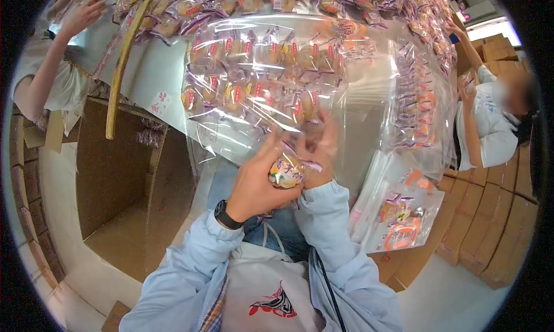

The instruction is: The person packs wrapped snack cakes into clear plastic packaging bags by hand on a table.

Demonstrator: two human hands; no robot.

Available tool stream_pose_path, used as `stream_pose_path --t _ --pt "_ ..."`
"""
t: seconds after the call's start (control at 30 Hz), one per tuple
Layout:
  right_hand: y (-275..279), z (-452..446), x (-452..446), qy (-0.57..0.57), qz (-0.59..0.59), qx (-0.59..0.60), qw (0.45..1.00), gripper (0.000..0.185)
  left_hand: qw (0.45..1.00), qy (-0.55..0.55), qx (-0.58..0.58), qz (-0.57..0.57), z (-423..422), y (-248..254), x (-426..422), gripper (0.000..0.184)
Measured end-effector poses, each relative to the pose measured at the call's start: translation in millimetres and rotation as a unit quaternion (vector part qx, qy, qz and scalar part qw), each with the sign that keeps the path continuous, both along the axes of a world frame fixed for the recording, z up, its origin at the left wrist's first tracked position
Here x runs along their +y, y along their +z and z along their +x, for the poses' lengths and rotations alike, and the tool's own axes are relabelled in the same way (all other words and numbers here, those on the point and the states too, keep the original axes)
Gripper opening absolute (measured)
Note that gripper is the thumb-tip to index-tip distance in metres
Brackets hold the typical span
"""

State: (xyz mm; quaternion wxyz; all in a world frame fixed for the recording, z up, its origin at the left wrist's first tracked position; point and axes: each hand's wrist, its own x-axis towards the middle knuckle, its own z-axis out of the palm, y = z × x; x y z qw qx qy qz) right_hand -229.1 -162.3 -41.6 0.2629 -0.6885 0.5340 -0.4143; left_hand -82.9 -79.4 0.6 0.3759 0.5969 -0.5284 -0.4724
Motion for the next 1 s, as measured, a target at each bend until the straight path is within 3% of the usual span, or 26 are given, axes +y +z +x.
stream_pose_path --t 0.07,0.13,0.17,0.27,0.37,0.47,0.57,0.77,0.83,0.9,1.0 --pt "16.2 -2.7 5.8 0.047 0.033 -0.011 0.998 0.076 0.997 0.021 -0.026 -0.067 1.2 -2.1 3.5 0.057" --pt "18.0 -1.0 4.0 0.067 -0.010 0.030 0.997 0.083 0.985 0.068 -0.047 -0.150 8.0 1.1 7.0 0.057" --pt "17.8 -0.6 4.7 0.074 -0.031 0.050 0.996 0.087 0.987 0.102 0.009 -0.121 11.1 -2.5 10.8 0.059" --pt "8.7 8.9 5.1 0.060 -0.037 0.065 0.995 0.091 0.986 0.118 -0.050 -0.109 19.4 -1.7 13.9 0.068" --pt "-16.0 10.0 -3.3 0.018 -0.041 -0.021 0.999 0.094 0.987 0.098 -0.052 -0.117 19.4 -7.5 11.8 0.073" --pt "-8.0 9.2 -6.0 0.004 -0.092 0.056 0.994 0.095 0.989 0.107 -0.037 -0.098 15.4 -9.8 6.3 0.078" --pt "0.1 5.9 -0.9 0.000 -0.048 0.226 0.973 0.094 0.989 0.099 -0.055 -0.093 13.6 -14.7 0.9 0.078" --pt "27.0 11.2 -5.8 0.132 -0.012 -0.026 0.991 0.084 0.991 0.082 -0.043 -0.101 12.2 -14.7 -1.4 0.082" --pt "8.4 9.4 -8.0 0.094 0.048 -0.127 0.986 0.080 0.991 0.074 -0.049 -0.098 13.0 -13.6 -1.3 0.087" --pt "-2.0 7.4 -10.9 0.064 0.044 -0.127 0.989 0.072 0.988 0.080 -0.096 -0.093 11.2 -5.2 -1.3 0.085" --pt "-1.4 2.8 -14.3 0.026 -0.054 0.048 0.997 0.061 0.979 0.081 -0.166 -0.086 7.1 -3.4 -3.4 0.087"
